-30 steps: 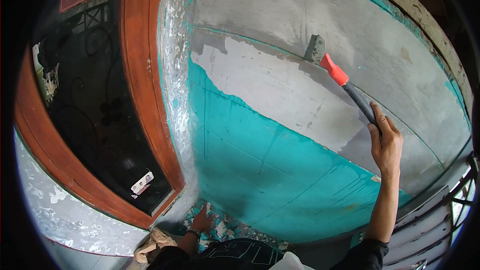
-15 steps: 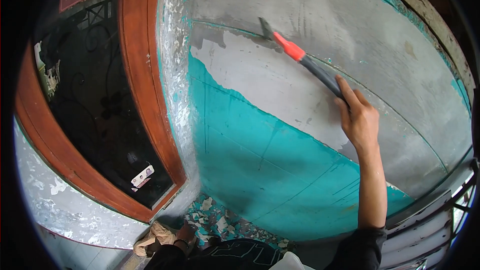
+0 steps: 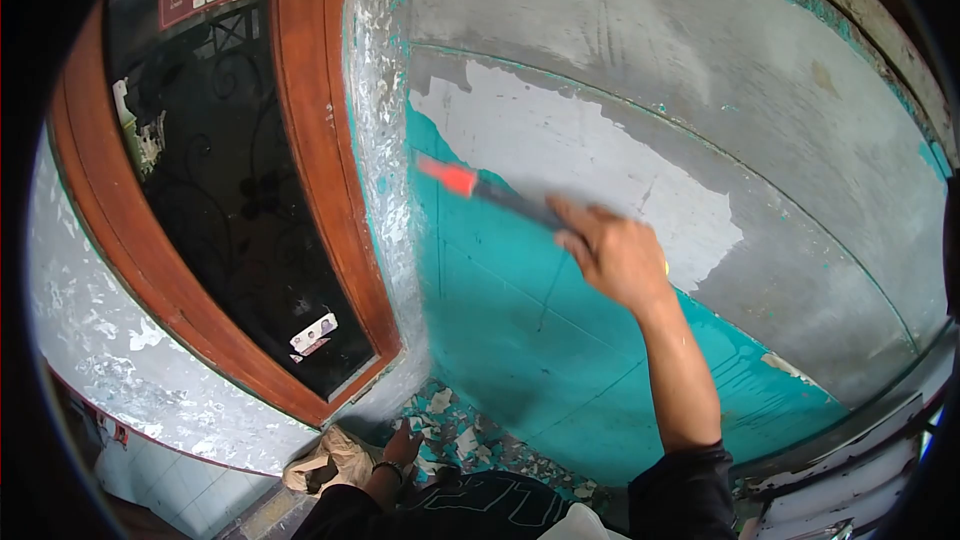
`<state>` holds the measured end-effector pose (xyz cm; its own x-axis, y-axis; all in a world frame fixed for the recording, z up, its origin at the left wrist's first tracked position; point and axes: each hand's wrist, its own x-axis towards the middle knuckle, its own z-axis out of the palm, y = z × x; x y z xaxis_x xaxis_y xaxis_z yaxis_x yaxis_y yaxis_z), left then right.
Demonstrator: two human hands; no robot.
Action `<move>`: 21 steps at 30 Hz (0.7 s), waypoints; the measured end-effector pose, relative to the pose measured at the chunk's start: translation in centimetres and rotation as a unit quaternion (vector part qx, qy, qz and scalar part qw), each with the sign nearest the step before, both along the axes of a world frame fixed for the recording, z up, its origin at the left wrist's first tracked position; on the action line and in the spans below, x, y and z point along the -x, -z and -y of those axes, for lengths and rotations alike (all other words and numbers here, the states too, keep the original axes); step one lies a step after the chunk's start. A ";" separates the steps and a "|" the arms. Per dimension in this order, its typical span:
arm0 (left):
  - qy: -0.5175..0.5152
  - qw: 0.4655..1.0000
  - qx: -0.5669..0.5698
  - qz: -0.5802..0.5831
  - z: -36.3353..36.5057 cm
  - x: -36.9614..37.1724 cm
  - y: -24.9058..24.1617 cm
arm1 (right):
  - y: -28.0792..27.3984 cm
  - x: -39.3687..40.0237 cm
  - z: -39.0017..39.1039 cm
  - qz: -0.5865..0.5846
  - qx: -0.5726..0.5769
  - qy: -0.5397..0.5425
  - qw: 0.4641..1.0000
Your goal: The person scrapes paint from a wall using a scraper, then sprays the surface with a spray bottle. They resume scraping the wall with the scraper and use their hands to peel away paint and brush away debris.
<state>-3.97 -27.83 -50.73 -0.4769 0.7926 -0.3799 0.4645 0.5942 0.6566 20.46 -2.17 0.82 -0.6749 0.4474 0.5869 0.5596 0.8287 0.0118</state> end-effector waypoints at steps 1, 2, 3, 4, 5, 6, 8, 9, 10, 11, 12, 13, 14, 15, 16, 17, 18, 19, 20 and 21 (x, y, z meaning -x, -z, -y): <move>-0.010 0.999 -0.017 0.030 0.1 0.1 0.1 | 1.0 -0.9 0.8 -0.002 -0.001 -0.004 1.000; -0.015 0.999 -0.018 0.029 0.2 -0.2 -1.5 | 2.0 -2.1 1.4 -0.012 0.008 0.019 1.000; -0.023 0.996 -0.078 0.042 -0.3 -1.1 -6.1 | 2.6 -3.2 1.7 -0.020 0.018 0.042 0.999; -0.031 0.989 -0.137 0.054 -1.5 -1.8 -9.8 | 2.9 -4.2 2.0 -0.019 0.019 0.035 0.999; -0.015 0.972 -0.233 0.037 -3.3 -2.0 -11.6 | 2.9 -5.2 2.4 -0.060 0.019 0.051 0.997; 0.002 0.945 -0.326 0.018 -5.5 -2.2 -13.8 | 2.8 -6.0 2.8 -0.101 0.019 0.068 0.992; 0.078 0.865 -0.478 -0.131 -9.7 -4.7 -26.6 | 2.0 -7.2 3.4 -0.119 0.028 0.073 0.990; 0.113 0.823 -0.525 -0.185 -11.6 -5.9 -32.1 | 1.6 -7.8 3.8 -0.135 0.034 0.082 0.987; 0.133 0.765 -0.586 -0.232 -13.5 -7.3 -36.4 | 1.0 -8.4 4.1 -0.152 0.078 0.064 0.983; 0.165 0.717 -0.621 -0.269 -15.0 -8.7 -40.6 | 1.0 -8.7 3.9 -0.145 0.079 0.060 0.984; 0.192 0.663 -0.642 -0.334 -16.6 -10.3 -43.9 | 1.0 -9.0 3.7 -0.188 0.106 0.036 0.976; 0.223 0.616 -0.648 -0.389 -17.8 -11.9 -47.3 | 1.0 -9.1 3.6 -0.232 0.133 0.012 0.963; 0.213 0.560 -0.673 -0.434 -19.4 -13.5 -49.6 | 0.7 -9.2 3.8 -0.247 0.160 0.006 0.956; 0.204 0.500 -0.693 -0.478 -21.0 -14.7 -51.3 | 0.5 -9.3 3.7 -0.242 0.158 0.002 0.957; 0.198 0.500 -0.693 -0.480 -22.8 -15.3 -52.4 | 0.4 -9.5 3.4 -0.239 0.149 -0.004 0.960; 0.218 0.489 -0.684 -0.495 -24.5 -15.6 -53.2 | 0.3 -9.7 3.0 -0.235 0.140 -0.010 0.962; 0.239 0.479 -0.675 -0.508 -25.7 -15.7 -53.9 | 0.1 -9.9 2.9 -0.231 0.139 -0.014 0.963; 0.236 0.482 -0.675 -0.507 -26.3 -15.8 -54.4 | -0.2 -10.3 2.8 -0.221 0.126 -0.009 0.967; 0.243 0.459 -0.668 -0.532 -26.9 -15.9 -54.8 | -0.6 -10.8 2.7 -0.213 0.113 -0.004 0.971; 0.250 0.435 -0.662 -0.558 -27.4 -15.8 -55.1 | -1.0 -11.4 2.9 -0.209 0.112 -0.004 0.971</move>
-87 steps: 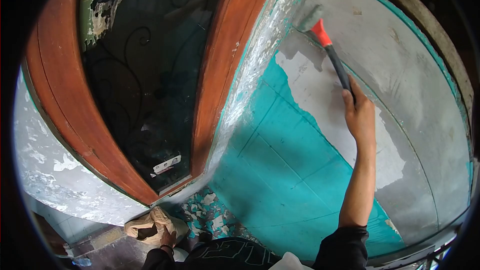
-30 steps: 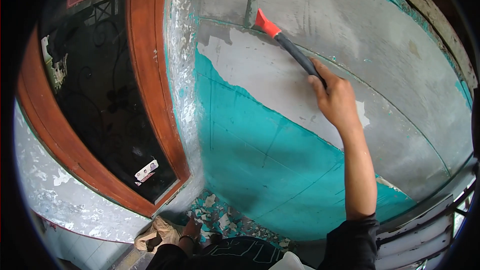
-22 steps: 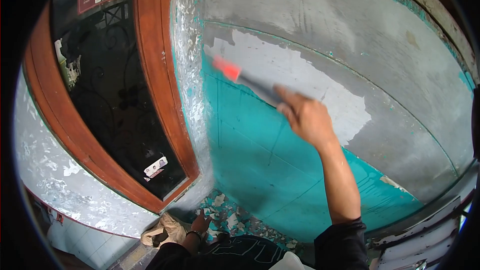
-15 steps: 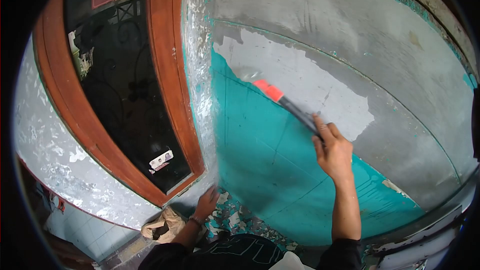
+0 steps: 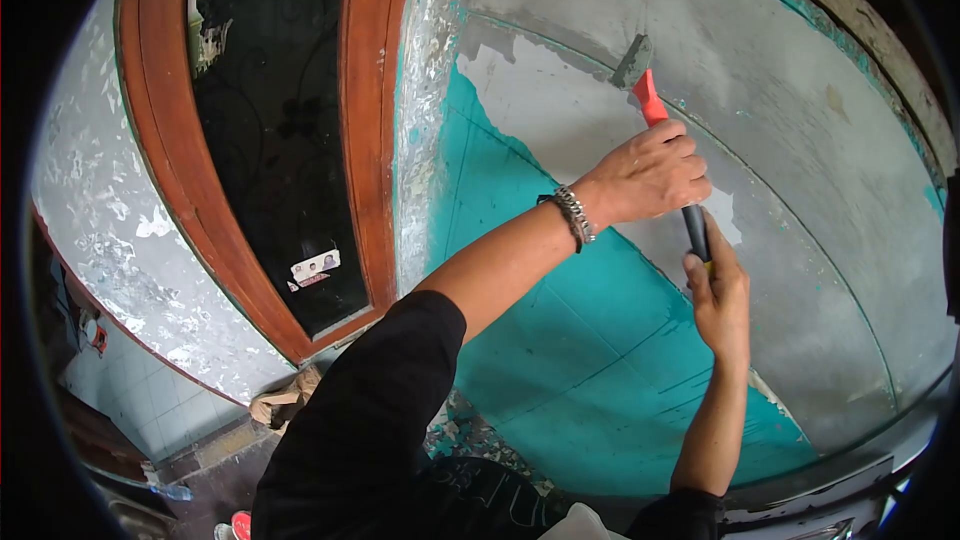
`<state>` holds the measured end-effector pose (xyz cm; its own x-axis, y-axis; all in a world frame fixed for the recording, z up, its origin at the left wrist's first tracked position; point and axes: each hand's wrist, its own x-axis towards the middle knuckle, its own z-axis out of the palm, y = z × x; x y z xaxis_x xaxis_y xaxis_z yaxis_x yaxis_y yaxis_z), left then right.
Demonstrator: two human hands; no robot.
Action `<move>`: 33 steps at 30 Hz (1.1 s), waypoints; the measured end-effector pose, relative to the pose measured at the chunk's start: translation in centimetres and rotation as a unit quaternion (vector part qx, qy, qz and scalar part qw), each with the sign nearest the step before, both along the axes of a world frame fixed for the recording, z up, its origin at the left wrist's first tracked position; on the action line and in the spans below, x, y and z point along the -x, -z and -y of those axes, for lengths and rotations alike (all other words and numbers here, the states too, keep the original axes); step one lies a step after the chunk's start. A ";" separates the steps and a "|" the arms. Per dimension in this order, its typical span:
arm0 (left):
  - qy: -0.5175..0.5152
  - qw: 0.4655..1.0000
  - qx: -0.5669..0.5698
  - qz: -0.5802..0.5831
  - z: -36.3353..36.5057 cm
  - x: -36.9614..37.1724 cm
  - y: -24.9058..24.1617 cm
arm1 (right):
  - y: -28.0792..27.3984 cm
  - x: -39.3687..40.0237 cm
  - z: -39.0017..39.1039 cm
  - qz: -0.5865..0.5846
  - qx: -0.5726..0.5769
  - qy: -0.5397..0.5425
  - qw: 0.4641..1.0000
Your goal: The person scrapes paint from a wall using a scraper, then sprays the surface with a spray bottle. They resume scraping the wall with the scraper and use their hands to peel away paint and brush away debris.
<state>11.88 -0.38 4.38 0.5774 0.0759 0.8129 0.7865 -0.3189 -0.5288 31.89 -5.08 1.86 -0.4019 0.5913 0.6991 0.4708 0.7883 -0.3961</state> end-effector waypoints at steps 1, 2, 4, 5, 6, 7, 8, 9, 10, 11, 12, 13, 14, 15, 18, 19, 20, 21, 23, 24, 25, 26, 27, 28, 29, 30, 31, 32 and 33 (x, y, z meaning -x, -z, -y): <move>0.000 1.000 -0.002 0.005 -0.5 -0.1 -0.4 | -0.5 -0.9 0.5 0.012 0.042 -0.001 0.999; 0.014 0.999 -0.033 0.020 -0.8 -0.1 -0.8 | -1.0 -1.9 0.8 0.024 0.084 -0.001 0.996; 0.034 0.997 -0.059 0.032 -1.0 -0.3 -0.7 | -1.2 -3.2 0.9 0.040 0.094 0.008 0.995; 0.048 0.996 -0.061 0.042 -1.0 -0.2 -0.7 | -1.2 -3.6 0.8 0.046 0.051 0.009 0.998; 0.062 0.995 -0.066 0.052 -1.1 -0.1 -0.9 | -1.2 -3.7 0.8 0.053 0.005 0.010 0.999; 0.065 0.994 -0.070 0.052 -1.3 0.1 -1.1 | -0.9 -3.0 0.9 0.028 -0.021 0.006 0.999; 0.069 0.994 -0.073 0.053 -1.3 0.2 -1.1 | -0.9 -2.8 1.0 0.029 -0.024 0.008 0.999; 0.074 0.993 -0.074 0.053 -1.4 0.3 -1.0 | -0.8 -2.7 1.1 0.033 -0.025 0.015 0.999; 0.076 0.993 -0.072 0.054 -1.4 0.5 -0.8 | -0.7 -2.5 1.1 0.036 -0.024 0.023 0.999; 0.076 0.993 -0.076 0.056 -1.5 0.6 -0.8 | -0.7 -2.3 1.0 0.032 -0.020 0.026 0.999; 0.075 0.992 -0.080 0.057 -1.6 0.7 -0.9 | -0.5 -2.1 0.9 0.030 -0.019 0.029 0.999; 0.079 0.992 -0.080 0.056 -1.7 0.9 -0.9 | -0.5 -2.0 0.8 0.025 -0.021 0.025 0.999; 0.081 0.992 -0.081 0.055 -1.8 1.0 -1.0 | -0.5 -1.9 0.8 0.021 -0.024 0.021 0.999; 0.083 0.992 -0.081 0.056 -1.9 1.1 -1.0 | -0.3 -1.6 0.7 0.022 -0.023 0.025 0.999; 0.086 0.991 -0.089 0.053 -2.1 1.5 -1.1 | 0.2 -0.9 0.3 -0.004 -0.039 0.031 0.999; 0.088 0.991 -0.088 0.054 -2.3 1.5 -1.0 | 0.4 -0.8 0.2 -0.008 -0.038 0.032 0.999; 0.089 0.990 -0.090 0.054 -2.4 1.4 -0.9 | 0.5 -0.8 0.1 -0.014 -0.037 0.034 0.999; 0.091 0.990 -0.094 0.053 -2.5 1.4 -0.9 | 0.6 -0.7 0.2 -0.016 -0.037 0.036 0.999; 0.100 0.988 -0.102 0.052 -2.7 1.4 -0.9 | 0.7 -0.7 0.4 -0.013 -0.017 0.063 0.998; 0.106 0.987 -0.107 0.053 -2.8 1.4 -0.8 | 0.8 -0.6 0.3 -0.012 -0.017 0.065 0.998; 0.109 0.987 -0.107 0.054 -2.8 1.5 -0.8 | 0.8 -0.5 0.2 -0.012 -0.016 0.066 0.998; 0.105 0.987 -0.106 0.053 -2.8 1.6 -0.8 | 0.9 -0.5 0.1 -0.013 -0.015 0.068 0.998; 0.101 0.988 -0.106 0.053 -2.8 1.6 -0.8 | 1.0 -0.4 0.1 -0.013 -0.017 0.072 0.997; 0.106 0.987 -0.108 0.053 -3.0 1.6 -0.9 | 1.1 -0.3 0.0 -0.021 -0.022 0.068 0.997; 0.105 0.987 -0.114 0.049 -3.1 1.6 -0.9 | 1.2 -0.2 -0.1 -0.028 -0.027 0.064 0.997; 0.104 0.986 -0.119 0.045 -3.2 1.6 -0.9 | 1.3 -0.2 -0.3 -0.028 -0.028 0.067 0.997; 0.107 0.986 -0.120 0.045 -3.3 1.7 -0.9 | 1.4 -0.2 -0.6 -0.027 -0.032 0.065 0.997; 0.106 0.986 -0.117 0.043 -3.4 1.8 -0.9 | 1.4 -0.2 -0.8 -0.027 -0.037 0.064 0.997; 0.105 0.987 -0.114 0.042 -3.5 1.9 -1.0 | 1.1 0.0 -1.0 -0.029 -0.030 0.062 0.997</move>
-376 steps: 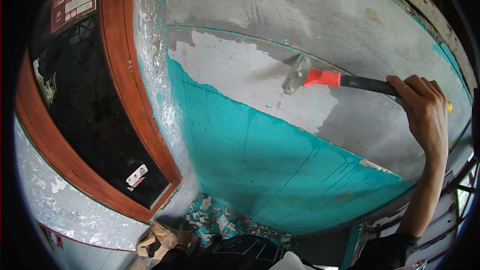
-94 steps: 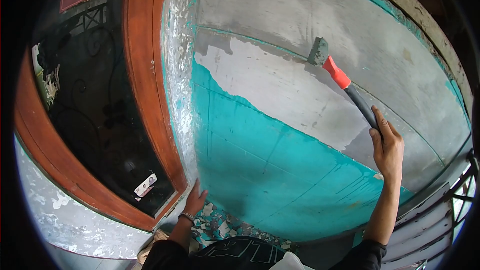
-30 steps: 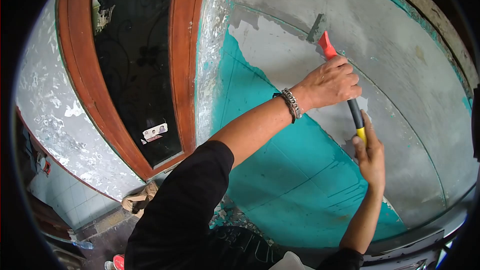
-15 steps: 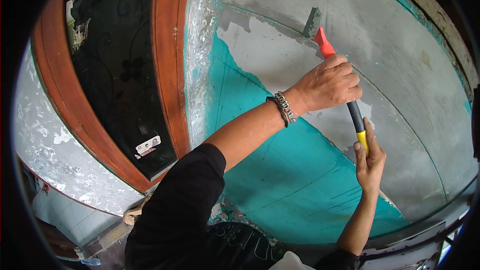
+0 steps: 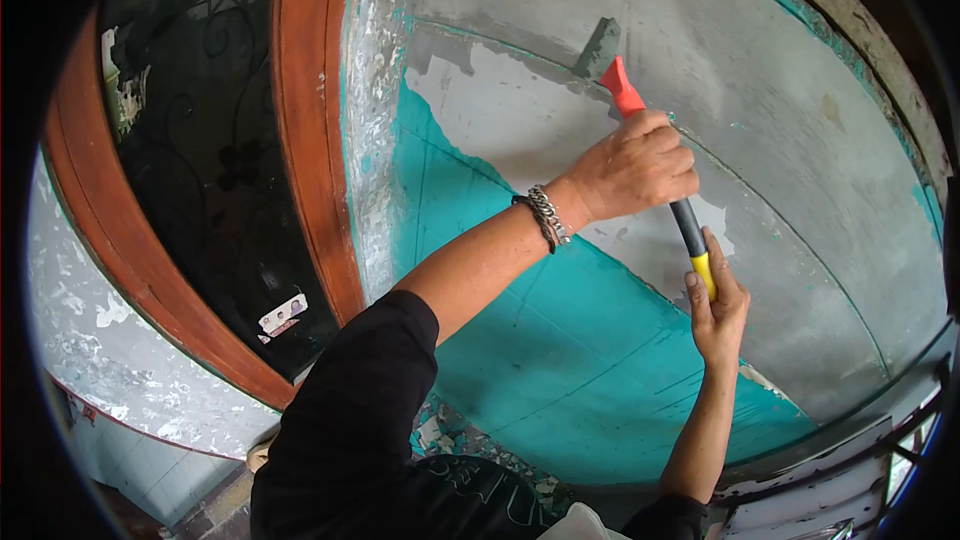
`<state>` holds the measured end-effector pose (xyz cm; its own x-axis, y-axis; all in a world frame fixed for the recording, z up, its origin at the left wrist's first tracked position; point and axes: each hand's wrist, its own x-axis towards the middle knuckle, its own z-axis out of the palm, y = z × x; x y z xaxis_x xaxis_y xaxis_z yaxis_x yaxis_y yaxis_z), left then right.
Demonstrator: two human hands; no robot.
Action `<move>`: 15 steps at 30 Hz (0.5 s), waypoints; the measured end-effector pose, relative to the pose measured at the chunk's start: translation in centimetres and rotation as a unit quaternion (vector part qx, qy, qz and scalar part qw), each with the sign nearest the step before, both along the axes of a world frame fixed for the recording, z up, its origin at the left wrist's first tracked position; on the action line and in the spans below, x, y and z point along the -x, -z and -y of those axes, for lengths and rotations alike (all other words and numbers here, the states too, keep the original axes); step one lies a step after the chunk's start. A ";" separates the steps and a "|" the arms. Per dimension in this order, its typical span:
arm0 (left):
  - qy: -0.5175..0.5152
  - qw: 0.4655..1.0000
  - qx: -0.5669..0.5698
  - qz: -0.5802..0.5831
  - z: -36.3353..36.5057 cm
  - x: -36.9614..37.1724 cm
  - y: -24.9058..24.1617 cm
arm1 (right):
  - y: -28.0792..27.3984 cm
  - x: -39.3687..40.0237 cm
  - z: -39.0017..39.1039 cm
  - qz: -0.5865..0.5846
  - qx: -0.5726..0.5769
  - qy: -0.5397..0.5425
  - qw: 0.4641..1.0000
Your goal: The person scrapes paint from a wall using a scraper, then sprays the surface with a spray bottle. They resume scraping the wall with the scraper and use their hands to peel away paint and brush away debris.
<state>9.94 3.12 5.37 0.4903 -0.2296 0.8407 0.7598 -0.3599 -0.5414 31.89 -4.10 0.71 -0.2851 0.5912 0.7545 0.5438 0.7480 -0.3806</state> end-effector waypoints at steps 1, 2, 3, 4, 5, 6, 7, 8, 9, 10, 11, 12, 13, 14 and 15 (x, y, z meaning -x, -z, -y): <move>0.003 1.000 0.000 -0.002 -0.2 0.3 -0.1 | -0.3 0.4 -0.1 -0.002 0.000 0.003 1.000; 0.006 1.000 0.006 0.001 -0.5 0.8 -0.3 | -0.6 0.8 -0.3 0.006 -0.003 0.009 1.000; 0.006 1.000 0.011 0.004 -0.7 1.3 -0.4 | -0.8 1.3 -0.4 0.016 -0.006 0.013 1.000; -0.005 1.000 0.015 0.001 -0.7 1.8 -0.3 | -0.9 1.7 -0.5 0.018 -0.005 0.013 1.000; -0.005 1.000 0.013 0.000 -0.7 2.2 -0.3 | -0.7 2.1 -0.8 0.017 -0.007 0.013 1.000; -0.010 1.000 0.016 0.000 -0.6 2.6 -0.2 | -0.3 2.5 -1.2 0.013 -0.038 -0.002 0.999; -0.017 1.000 0.020 0.001 -0.4 2.9 -0.1 | -0.1 2.7 -1.4 0.010 -0.067 -0.018 0.998; -0.019 1.000 0.021 0.003 -0.2 2.9 -0.1 | -0.2 2.7 -1.2 0.011 -0.057 -0.015 0.998; 0.003 0.999 0.030 0.012 0.0 2.7 -0.2 | -0.6 2.4 -0.8 0.010 -0.059 -0.018 0.998; 0.026 0.999 0.041 0.020 0.3 2.4 -0.3 | -1.2 1.7 -0.1 0.026 -0.039 0.002 0.999; 0.024 0.999 0.039 0.021 0.6 2.0 -0.3 | -1.4 1.1 0.2 0.043 -0.018 0.021 0.999; 0.036 0.999 0.031 0.017 0.9 1.4 -0.3 | -1.3 0.1 0.0 0.055 -0.058 0.023 0.997; 0.048 0.998 0.024 0.014 1.1 0.9 -0.3 | -1.4 -0.7 0.0 0.064 -0.071 0.023 0.995; 0.036 0.999 0.012 0.010 1.3 0.7 -0.3 | -1.5 -1.2 0.0 0.068 -0.086 0.026 0.994; 0.033 0.999 0.013 0.010 1.3 0.5 -0.3 | -1.7 -1.5 0.0 0.070 -0.101 0.027 0.992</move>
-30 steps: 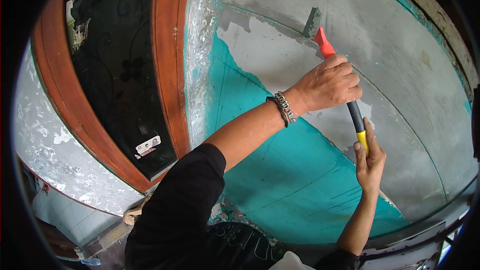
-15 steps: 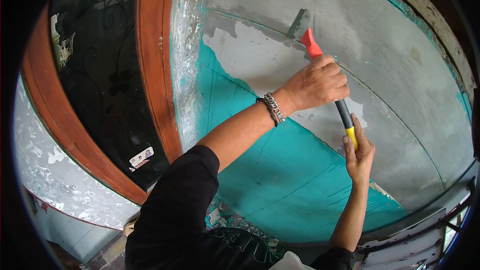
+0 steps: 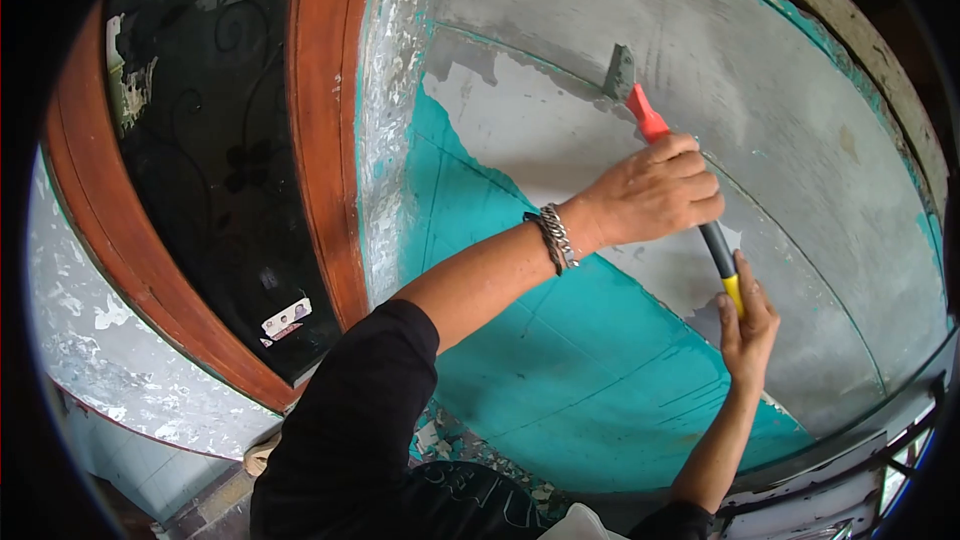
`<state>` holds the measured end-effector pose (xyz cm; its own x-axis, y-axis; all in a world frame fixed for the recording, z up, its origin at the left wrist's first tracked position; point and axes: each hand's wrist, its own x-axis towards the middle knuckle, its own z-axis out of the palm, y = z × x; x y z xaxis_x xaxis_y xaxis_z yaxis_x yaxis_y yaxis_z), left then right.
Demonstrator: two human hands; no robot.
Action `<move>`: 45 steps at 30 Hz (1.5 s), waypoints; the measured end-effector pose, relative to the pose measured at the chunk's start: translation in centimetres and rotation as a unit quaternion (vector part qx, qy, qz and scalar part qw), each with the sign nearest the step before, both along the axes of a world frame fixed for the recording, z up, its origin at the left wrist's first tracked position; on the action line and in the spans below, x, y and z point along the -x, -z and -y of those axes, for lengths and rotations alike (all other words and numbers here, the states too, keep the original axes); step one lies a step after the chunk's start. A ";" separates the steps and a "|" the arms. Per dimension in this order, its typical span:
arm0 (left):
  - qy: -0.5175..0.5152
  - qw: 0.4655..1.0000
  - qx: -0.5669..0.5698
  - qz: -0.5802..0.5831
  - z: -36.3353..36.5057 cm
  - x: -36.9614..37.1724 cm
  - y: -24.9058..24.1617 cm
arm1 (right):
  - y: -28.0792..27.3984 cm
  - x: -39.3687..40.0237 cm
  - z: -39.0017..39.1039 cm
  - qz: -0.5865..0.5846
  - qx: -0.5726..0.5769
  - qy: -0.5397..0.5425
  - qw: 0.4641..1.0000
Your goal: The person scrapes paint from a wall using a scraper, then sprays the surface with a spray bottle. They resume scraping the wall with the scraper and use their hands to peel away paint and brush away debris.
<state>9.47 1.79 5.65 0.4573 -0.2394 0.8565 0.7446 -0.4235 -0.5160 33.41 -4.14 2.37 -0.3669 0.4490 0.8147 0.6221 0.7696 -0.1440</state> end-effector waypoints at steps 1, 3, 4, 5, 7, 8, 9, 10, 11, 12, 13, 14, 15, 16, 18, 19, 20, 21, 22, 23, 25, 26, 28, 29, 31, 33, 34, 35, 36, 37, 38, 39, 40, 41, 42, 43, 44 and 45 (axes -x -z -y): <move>-0.001 1.000 0.010 -0.005 0.0 -0.2 0.0 | -0.5 -0.2 0.3 0.007 0.006 0.004 1.000; -0.013 1.000 0.017 -0.005 0.0 -0.4 -0.3 | -1.6 -1.1 -0.1 0.031 -0.005 0.015 0.999; -0.014 1.000 0.020 -0.004 -0.1 0.1 -0.3 | -2.3 -0.9 -0.3 0.047 -0.006 0.022 0.999; -0.023 1.000 0.016 0.008 -0.3 0.6 -0.7 | -2.9 -0.2 -0.5 0.047 -0.004 0.023 0.999; -0.028 0.999 0.004 0.030 -0.9 1.8 -0.9 | -3.7 1.8 -0.8 0.060 -0.008 0.021 0.998; -0.028 0.999 0.003 0.030 -1.3 2.5 -1.0 | -3.6 2.4 -1.1 0.060 -0.008 0.022 0.998; -0.028 0.999 0.002 0.025 -1.7 3.1 -1.0 | -3.2 3.0 -1.5 0.044 -0.014 0.010 0.999; -0.028 0.999 0.002 0.020 -1.7 3.4 -0.9 | -2.9 3.2 -1.7 0.028 -0.019 -0.002 0.999; -0.027 0.999 0.006 0.016 -1.6 3.5 -0.8 | -2.6 3.3 -1.7 0.022 -0.011 0.004 1.000; -0.028 0.999 0.006 0.014 -1.6 3.5 -0.8 | -2.7 3.2 -1.5 0.020 -0.010 0.004 1.000; -0.021 1.000 0.010 0.020 -1.2 3.3 -0.8 | -3.0 3.0 -1.0 0.036 0.006 0.017 0.999; -0.016 0.999 0.013 0.025 -0.9 3.2 -0.8 | -3.2 2.8 -0.8 0.052 0.021 0.029 0.998; -0.020 0.999 0.012 0.027 -0.8 3.2 -0.8 | -3.0 2.5 -0.8 0.055 -0.026 0.018 0.998; -0.021 0.999 0.005 0.027 -0.8 3.0 -0.8 | -3.0 2.8 -0.8 0.059 -0.027 0.013 0.998; -0.021 0.999 -0.001 0.029 -1.0 3.4 -0.8 | -3.1 3.3 -0.5 0.052 -0.011 0.036 0.998; -0.019 1.000 0.001 0.024 -1.3 4.0 -1.0 | -3.1 3.9 -1.1 0.030 -0.014 0.008 0.999; -0.017 1.000 0.004 0.021 -1.6 4.4 -1.1 | -3.2 4.2 -1.4 0.030 -0.014 0.007 0.999; -0.018 1.000 0.004 0.021 -1.7 4.5 -1.1 | -3.3 4.4 -1.6 0.026 -0.001 0.015 1.000; -0.026 1.000 0.005 0.017 -1.7 4.6 -1.2 | -3.3 4.4 -1.6 0.021 0.013 0.024 0.999; -0.031 0.999 0.008 0.012 -1.7 4.5 -1.2 | -3.3 4.2 -1.5 0.019 0.014 0.024 0.999; -0.022 1.000 0.008 0.020 -1.4 4.1 -0.8 | -3.3 4.0 -1.5 0.039 0.018 0.017 0.999; -0.014 0.999 0.006 0.034 -1.3 4.1 -0.8 | -3.3 4.1 -1.6 0.039 0.017 0.015 0.999; -0.021 0.999 0.013 0.029 -1.2 4.9 -1.1 | -3.3 4.1 -1.7 0.046 -0.012 0.011 0.999; -0.026 0.999 0.023 0.021 -1.0 5.2 -1.1 | -3.3 4.5 -1.9 0.046 -0.011 0.012 0.999; -0.029 0.999 0.028 0.018 -1.6 6.4 -1.2 | -3.9 5.9 -2.6 0.058 -0.012 0.002 0.998; -0.024 0.999 0.034 0.026 -2.2 7.5 -1.3 | -4.2 7.1 -3.0 0.052 -0.013 -0.005 0.999; -0.025 0.999 0.036 0.025 -2.2 7.9 -1.3 | -4.2 7.6 -3.1 0.042 -0.010 -0.012 0.999; -0.024 0.998 0.045 0.025 -2.2 8.2 -1.3 | -4.2 7.8 -3.1 0.045 0.000 -0.002 0.999; -0.022 0.998 0.052 0.026 -2.2 8.5 -1.5 | -4.2 8.1 -3.2 0.044 -0.002 -0.002 0.999; -0.021 0.998 0.051 0.028 -2.3 8.7 -1.4 | -4.2 8.3 -3.2 0.044 -0.010 -0.011 0.999; -0.018 0.998 0.062 0.026 -2.3 9.0 -1.4 | -4.2 8.6 -3.2 0.043 -0.019 -0.020 0.999; -0.017 0.997 0.072 0.022 -2.3 9.4 -1.4 | -4.3 9.0 -3.2 0.043 -0.020 -0.021 0.999; -0.017 0.997 0.071 0.022 -2.3 9.9 -1.5 | -4.4 9.5 -3.1 0.050 -0.005 -0.010 0.999; -0.022 0.997 0.069 0.024 -2.3 10.5 -1.6 | -4.5 9.9 -3.0 0.058 0.009 0.002 0.998; -0.027 0.997 0.068 0.027 -2.3 10.7 -1.7 | -4.5 10.0 -3.1 0.059 0.009 0.004 0.998; -0.033 0.996 0.073 0.025 -2.2 10.8 -1.8 | -4.4 10.2 -3.1 0.042 0.025 -0.004 0.999; -0.031 0.996 0.074 0.025 -2.0 10.4 -1.6 | -4.3 10.2 -3.0 0.024 0.042 -0.014 0.999; -0.022 0.997 0.075 0.022 -1.9 9.8 -1.4 | -4.1 9.7 -2.6 0.025 0.044 -0.013 0.999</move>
